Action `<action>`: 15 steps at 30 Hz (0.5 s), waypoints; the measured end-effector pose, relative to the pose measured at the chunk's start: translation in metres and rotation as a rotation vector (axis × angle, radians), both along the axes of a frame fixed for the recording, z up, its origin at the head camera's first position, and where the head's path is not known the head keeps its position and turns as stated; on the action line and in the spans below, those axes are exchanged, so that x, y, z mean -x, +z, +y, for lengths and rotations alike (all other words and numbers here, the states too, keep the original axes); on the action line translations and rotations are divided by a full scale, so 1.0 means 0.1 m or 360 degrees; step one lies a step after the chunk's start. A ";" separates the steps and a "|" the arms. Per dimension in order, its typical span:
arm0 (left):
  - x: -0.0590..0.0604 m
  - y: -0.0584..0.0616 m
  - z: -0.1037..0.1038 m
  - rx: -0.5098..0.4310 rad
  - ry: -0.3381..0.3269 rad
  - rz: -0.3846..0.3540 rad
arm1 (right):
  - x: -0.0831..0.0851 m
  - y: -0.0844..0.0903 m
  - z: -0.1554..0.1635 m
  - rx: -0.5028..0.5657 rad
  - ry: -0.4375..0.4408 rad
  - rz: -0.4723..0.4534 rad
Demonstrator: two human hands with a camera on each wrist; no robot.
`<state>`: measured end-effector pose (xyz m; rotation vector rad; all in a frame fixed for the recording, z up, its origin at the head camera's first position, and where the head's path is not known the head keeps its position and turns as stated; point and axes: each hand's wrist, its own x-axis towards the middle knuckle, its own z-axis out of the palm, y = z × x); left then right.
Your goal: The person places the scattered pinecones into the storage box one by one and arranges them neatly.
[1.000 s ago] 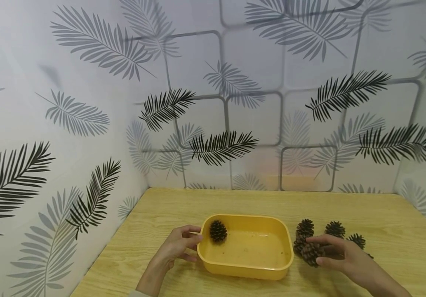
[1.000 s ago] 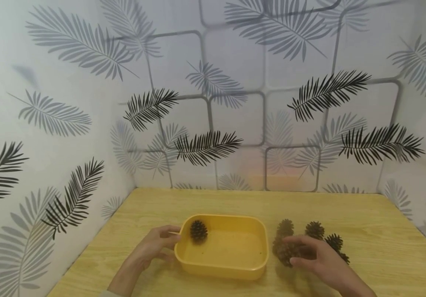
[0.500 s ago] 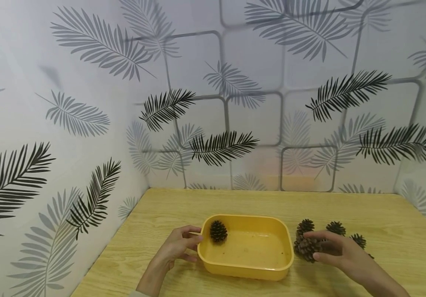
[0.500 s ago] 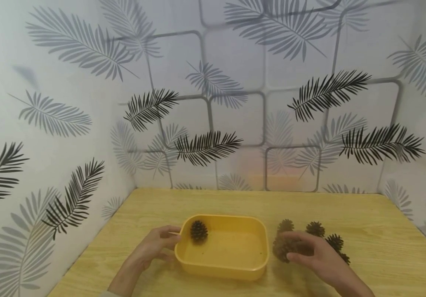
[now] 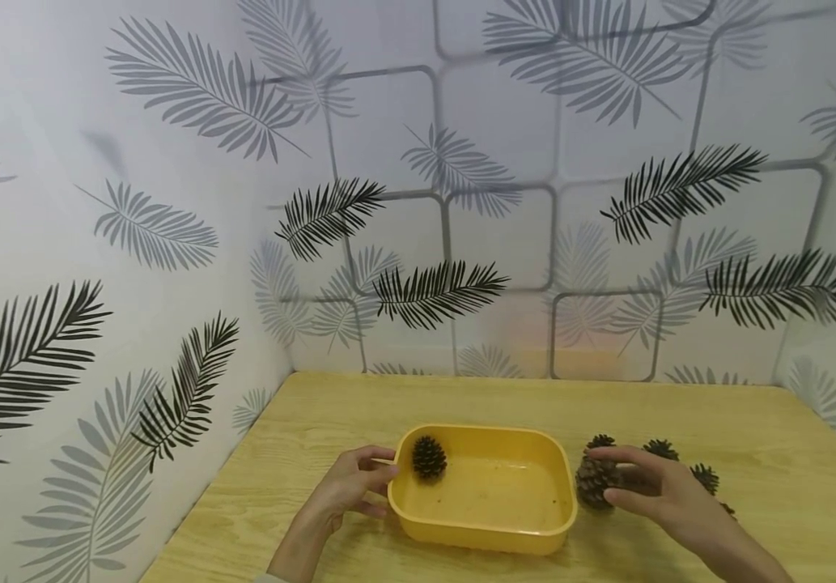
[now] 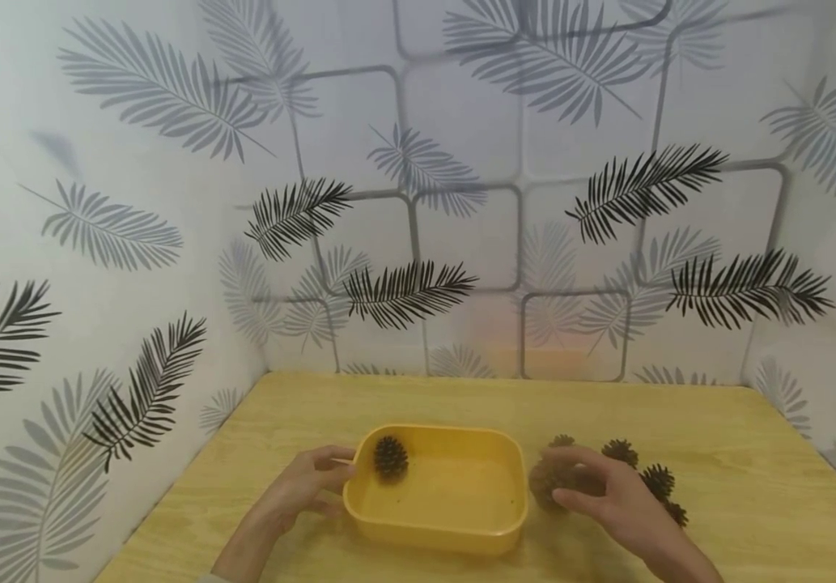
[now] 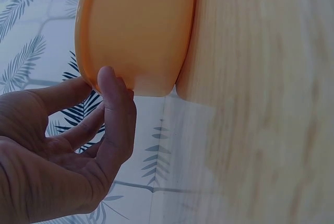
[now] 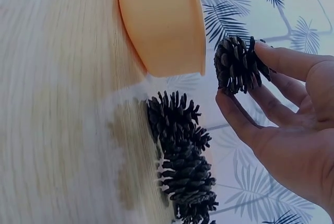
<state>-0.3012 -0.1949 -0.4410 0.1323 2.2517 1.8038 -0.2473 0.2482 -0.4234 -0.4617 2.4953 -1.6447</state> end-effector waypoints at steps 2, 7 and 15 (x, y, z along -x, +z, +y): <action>0.00 -0.01 0.00 -0.0002 0.0000 0.0005 | 0.01 0.01 -0.03 -0.0014 -0.0012 0.0019; 0.00 -0.02 0.00 -0.0009 0.0008 0.0005 | 0.02 0.04 -0.09 -0.0031 -0.0021 0.0046; 0.01 -0.03 0.00 -0.0015 0.0010 0.0013 | 0.03 0.09 -0.18 0.0034 0.0030 0.0111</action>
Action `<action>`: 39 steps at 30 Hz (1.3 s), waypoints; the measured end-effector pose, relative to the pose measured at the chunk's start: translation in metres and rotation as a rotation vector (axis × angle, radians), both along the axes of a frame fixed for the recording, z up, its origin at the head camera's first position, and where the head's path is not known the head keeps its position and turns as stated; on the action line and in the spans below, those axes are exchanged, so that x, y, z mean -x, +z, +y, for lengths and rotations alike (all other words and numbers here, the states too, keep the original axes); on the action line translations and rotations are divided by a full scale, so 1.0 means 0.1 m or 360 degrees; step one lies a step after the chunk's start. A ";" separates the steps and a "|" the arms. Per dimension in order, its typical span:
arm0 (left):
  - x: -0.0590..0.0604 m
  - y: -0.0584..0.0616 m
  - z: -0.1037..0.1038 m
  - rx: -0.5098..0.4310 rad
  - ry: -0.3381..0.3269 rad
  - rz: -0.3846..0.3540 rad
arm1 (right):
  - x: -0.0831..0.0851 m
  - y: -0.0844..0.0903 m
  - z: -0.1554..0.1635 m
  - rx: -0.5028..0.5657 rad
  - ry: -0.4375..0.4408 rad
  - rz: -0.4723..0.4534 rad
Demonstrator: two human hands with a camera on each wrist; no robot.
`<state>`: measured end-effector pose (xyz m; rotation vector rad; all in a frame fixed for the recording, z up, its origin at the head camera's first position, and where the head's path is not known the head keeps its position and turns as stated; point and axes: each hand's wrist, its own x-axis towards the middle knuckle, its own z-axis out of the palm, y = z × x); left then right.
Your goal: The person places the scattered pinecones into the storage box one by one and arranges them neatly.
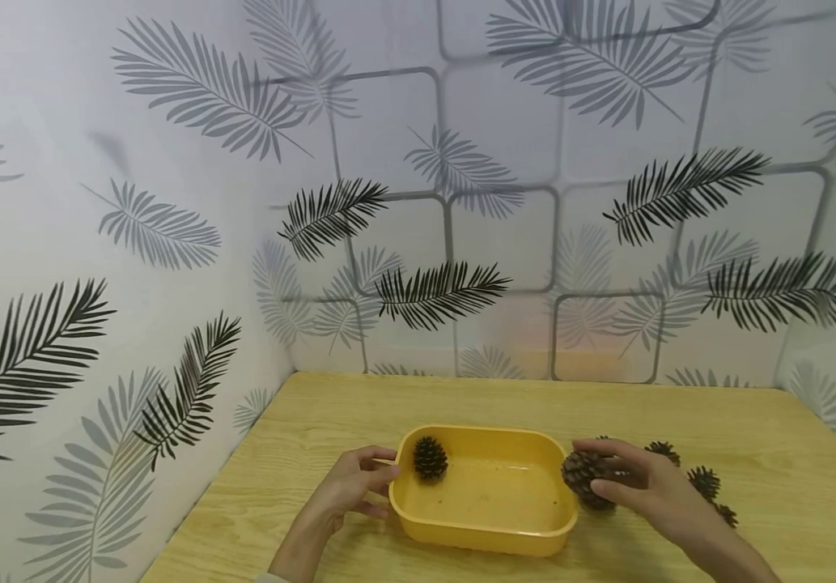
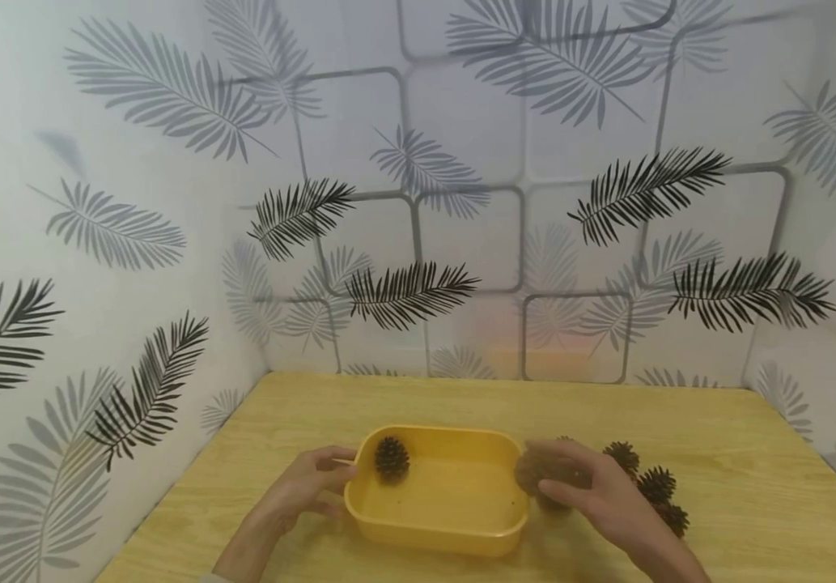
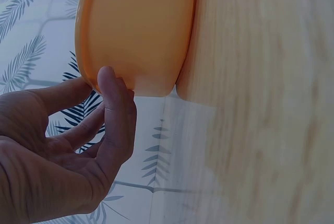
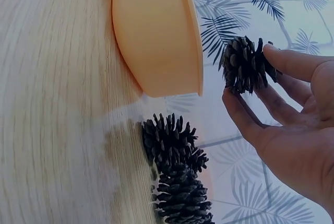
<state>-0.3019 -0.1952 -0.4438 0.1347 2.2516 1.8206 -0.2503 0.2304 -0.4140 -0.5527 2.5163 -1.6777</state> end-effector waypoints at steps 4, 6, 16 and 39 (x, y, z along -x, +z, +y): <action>0.00 0.00 0.00 -0.0002 -0.0008 0.0006 | 0.00 0.01 -0.04 0.0024 0.0014 0.0014; 0.00 0.00 0.00 -0.0003 -0.0007 0.0004 | 0.01 0.01 -0.06 0.0035 0.0019 0.0010; 0.03 0.00 0.00 -0.0002 -0.0007 0.0003 | 0.01 0.04 -0.20 0.0063 0.0058 0.0009; 0.01 -0.02 -0.01 0.0000 -0.0013 0.0018 | 0.04 0.05 -0.38 0.0128 0.0078 -0.0031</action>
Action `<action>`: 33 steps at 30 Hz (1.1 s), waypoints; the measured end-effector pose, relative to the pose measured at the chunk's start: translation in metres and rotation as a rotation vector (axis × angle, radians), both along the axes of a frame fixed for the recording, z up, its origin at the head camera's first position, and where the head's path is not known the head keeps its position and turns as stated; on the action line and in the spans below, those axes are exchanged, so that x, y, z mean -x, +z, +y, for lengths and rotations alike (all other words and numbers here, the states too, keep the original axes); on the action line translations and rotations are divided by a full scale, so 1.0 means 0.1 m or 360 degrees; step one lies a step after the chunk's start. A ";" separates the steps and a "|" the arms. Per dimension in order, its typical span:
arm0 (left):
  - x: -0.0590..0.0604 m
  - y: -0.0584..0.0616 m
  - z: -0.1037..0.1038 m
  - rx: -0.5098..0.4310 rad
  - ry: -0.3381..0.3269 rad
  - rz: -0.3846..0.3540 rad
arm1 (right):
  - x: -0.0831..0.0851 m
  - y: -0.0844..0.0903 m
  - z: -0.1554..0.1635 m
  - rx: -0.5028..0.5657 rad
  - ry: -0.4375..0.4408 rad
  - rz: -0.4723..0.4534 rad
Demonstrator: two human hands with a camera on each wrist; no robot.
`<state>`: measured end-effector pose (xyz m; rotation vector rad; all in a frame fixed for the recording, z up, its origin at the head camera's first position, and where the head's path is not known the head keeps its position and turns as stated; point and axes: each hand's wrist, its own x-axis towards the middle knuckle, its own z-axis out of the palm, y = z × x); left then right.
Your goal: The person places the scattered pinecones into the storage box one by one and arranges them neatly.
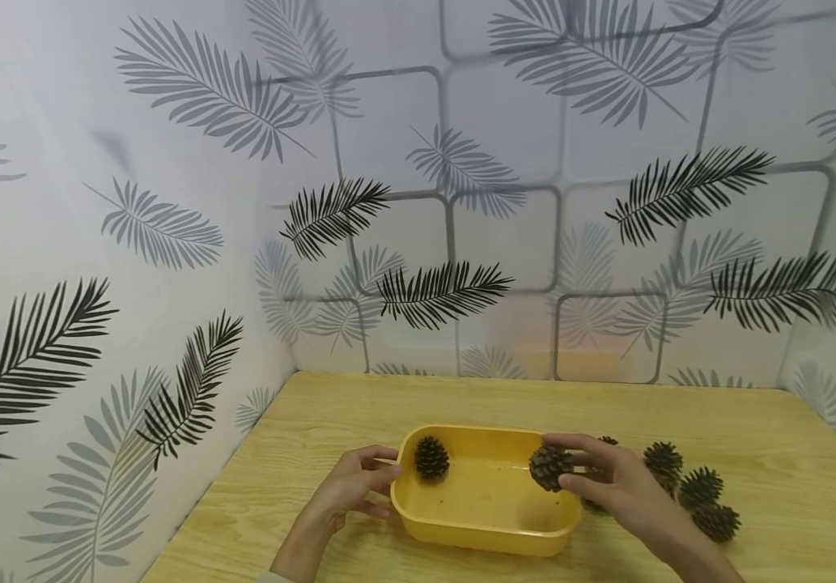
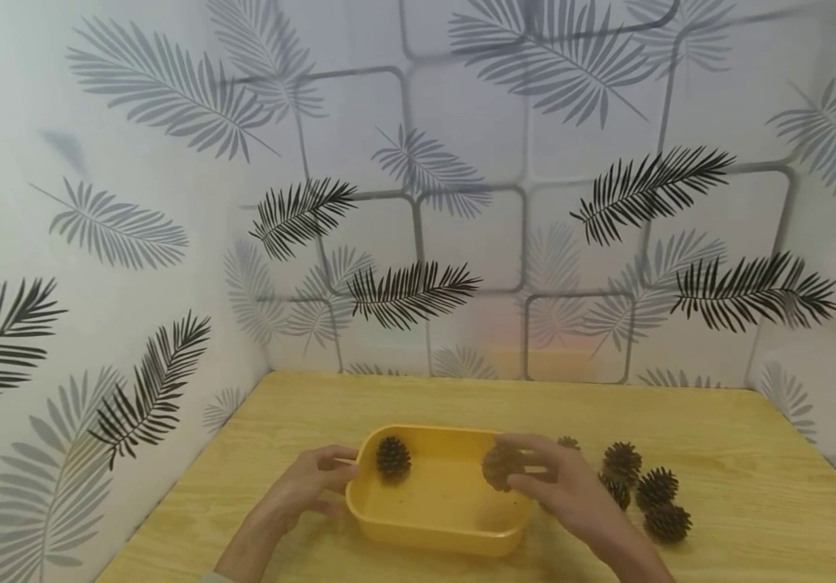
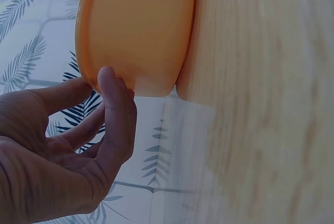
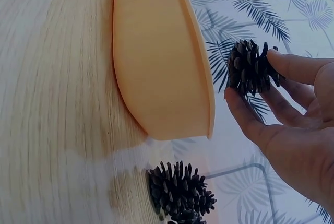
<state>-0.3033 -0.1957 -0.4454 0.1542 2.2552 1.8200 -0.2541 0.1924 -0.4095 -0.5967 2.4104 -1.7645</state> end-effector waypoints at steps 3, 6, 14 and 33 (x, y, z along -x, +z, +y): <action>0.00 0.00 0.00 0.0001 0.0006 0.0000 | 0.01 -0.02 -0.03 0.0038 0.0024 -0.0023; 0.00 0.01 0.00 0.0006 0.0009 0.0003 | 0.03 -0.04 -0.05 0.0048 0.0061 -0.0011; 0.00 0.02 0.00 0.0020 0.0012 0.0013 | 0.05 -0.07 -0.14 0.0006 0.0097 0.0069; -0.02 0.03 0.00 0.0008 -0.0008 0.0004 | 0.08 -0.10 -0.43 0.0088 0.0232 0.0025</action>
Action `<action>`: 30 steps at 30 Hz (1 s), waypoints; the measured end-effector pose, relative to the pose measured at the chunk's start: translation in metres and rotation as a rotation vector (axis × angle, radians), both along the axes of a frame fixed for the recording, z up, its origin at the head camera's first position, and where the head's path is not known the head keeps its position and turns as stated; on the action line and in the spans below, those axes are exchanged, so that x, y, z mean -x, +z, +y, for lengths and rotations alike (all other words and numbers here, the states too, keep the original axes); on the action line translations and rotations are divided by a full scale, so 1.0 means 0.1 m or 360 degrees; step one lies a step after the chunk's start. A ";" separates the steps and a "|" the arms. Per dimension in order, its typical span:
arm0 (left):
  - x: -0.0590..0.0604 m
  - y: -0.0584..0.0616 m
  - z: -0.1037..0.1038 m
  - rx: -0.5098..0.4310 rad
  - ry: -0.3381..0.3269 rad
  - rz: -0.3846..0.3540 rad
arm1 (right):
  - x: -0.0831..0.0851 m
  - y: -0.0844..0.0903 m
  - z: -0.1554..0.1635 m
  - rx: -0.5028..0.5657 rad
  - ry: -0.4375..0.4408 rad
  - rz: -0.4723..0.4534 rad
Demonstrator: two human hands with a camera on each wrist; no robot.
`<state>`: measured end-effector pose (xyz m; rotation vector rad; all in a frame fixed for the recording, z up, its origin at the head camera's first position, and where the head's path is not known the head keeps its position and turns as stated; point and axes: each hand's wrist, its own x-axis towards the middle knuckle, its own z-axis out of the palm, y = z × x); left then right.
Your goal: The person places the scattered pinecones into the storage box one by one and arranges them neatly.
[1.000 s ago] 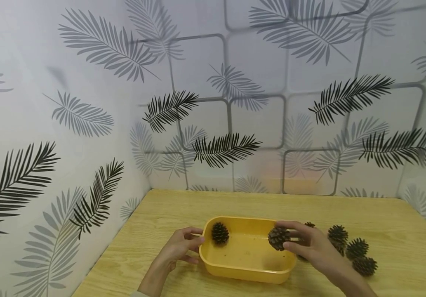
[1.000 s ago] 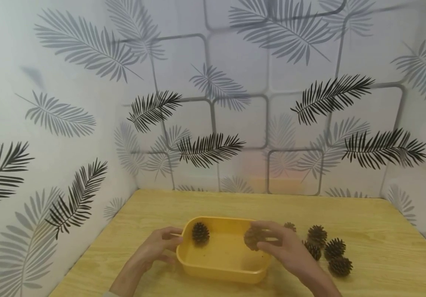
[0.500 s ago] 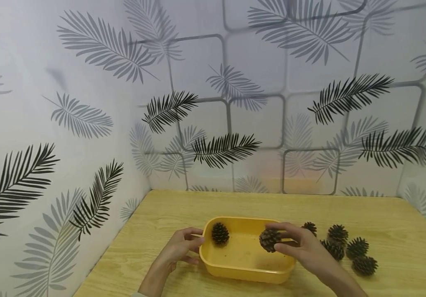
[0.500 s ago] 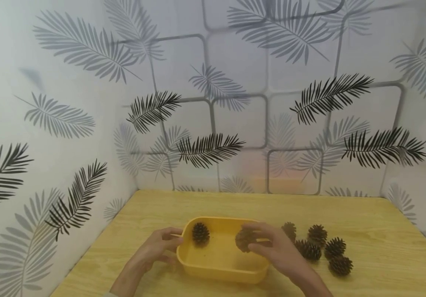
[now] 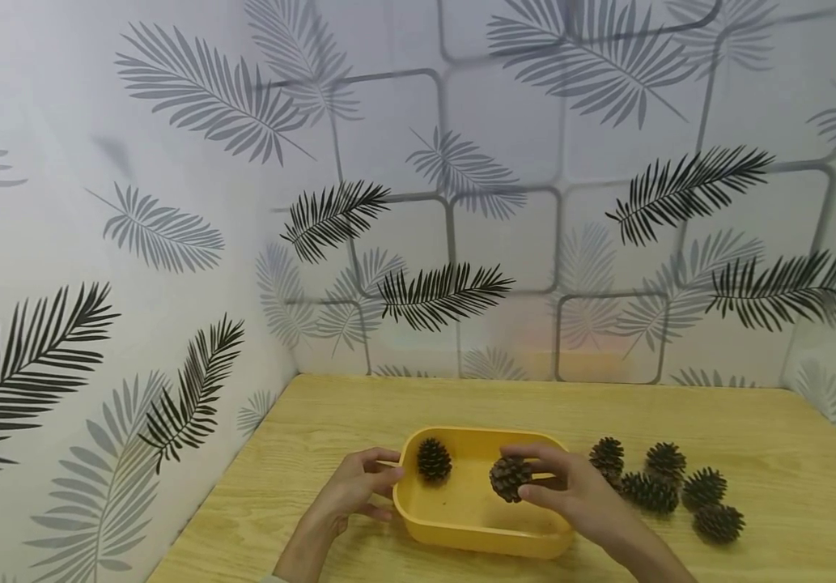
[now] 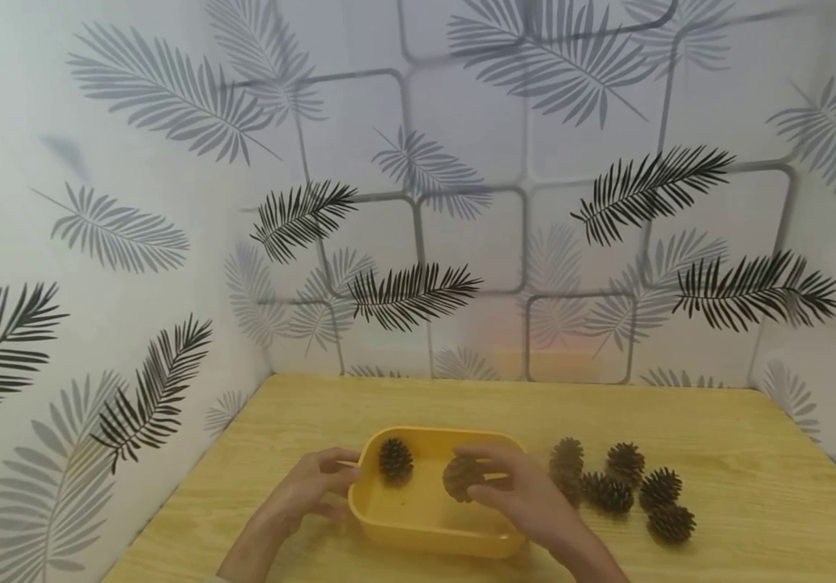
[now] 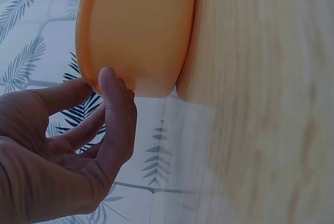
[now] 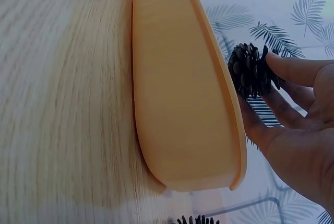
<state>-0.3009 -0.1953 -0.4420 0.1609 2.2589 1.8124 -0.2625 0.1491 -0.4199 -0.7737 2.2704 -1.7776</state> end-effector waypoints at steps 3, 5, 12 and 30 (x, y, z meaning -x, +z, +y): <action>0.00 0.00 0.00 0.0002 -0.0003 0.0006 | 0.00 0.01 -0.04 0.0001 -0.0013 -0.0020; 0.01 0.00 -0.01 0.0003 -0.0004 0.0009 | 0.00 0.01 -0.06 0.0006 -0.0011 -0.0038; 0.02 -0.02 -0.02 0.0006 -0.0007 0.0017 | 0.01 0.00 -0.16 0.0026 0.0025 -0.0080; 0.00 -0.01 0.00 -0.0018 0.0000 0.0007 | 0.07 0.00 -0.42 0.0037 0.0070 -0.0048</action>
